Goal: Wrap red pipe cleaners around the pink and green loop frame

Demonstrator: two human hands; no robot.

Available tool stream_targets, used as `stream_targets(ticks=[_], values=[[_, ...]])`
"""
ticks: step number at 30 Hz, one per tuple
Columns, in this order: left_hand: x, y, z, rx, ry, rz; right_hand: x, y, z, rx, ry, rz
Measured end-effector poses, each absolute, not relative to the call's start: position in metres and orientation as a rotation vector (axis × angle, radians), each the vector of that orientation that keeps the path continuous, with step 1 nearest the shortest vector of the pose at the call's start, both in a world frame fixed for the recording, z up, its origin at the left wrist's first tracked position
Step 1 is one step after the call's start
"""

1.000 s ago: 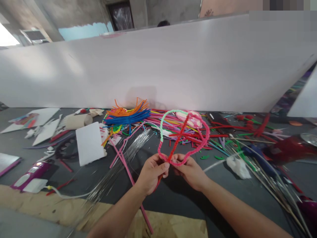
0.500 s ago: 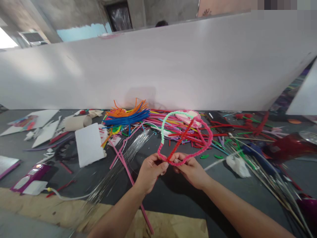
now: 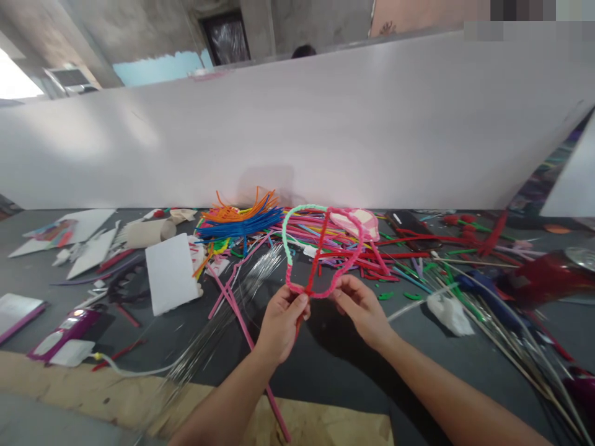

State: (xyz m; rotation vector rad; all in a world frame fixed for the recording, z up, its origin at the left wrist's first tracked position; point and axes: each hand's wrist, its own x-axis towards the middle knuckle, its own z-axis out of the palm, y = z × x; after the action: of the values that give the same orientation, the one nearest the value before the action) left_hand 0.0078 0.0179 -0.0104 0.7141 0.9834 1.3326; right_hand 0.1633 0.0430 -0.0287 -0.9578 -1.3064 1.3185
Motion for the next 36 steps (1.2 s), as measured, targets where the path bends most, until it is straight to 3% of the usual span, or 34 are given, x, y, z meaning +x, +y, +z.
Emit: stream_targets(ticks=[5,9,21,28,36], values=[[0.008,0.017,-0.019,0.876,1.061,1.365,0.168,0.036,-0.022,-0.986,-1.784,0.71],[0.009,0.015,-0.024,0.932,1.094,1.318,0.166,0.032,-0.023,-1.009,-1.965,0.599],[0.009,0.014,-0.027,1.005,1.168,1.352,0.156,0.021,-0.013,-1.1,-1.835,1.088],[0.008,0.016,-0.031,0.871,1.097,1.373,0.153,0.013,-0.027,-0.878,-2.149,0.992],[0.007,0.019,-0.023,0.849,1.09,1.366,0.156,0.028,-0.022,-1.064,-1.434,1.35]])
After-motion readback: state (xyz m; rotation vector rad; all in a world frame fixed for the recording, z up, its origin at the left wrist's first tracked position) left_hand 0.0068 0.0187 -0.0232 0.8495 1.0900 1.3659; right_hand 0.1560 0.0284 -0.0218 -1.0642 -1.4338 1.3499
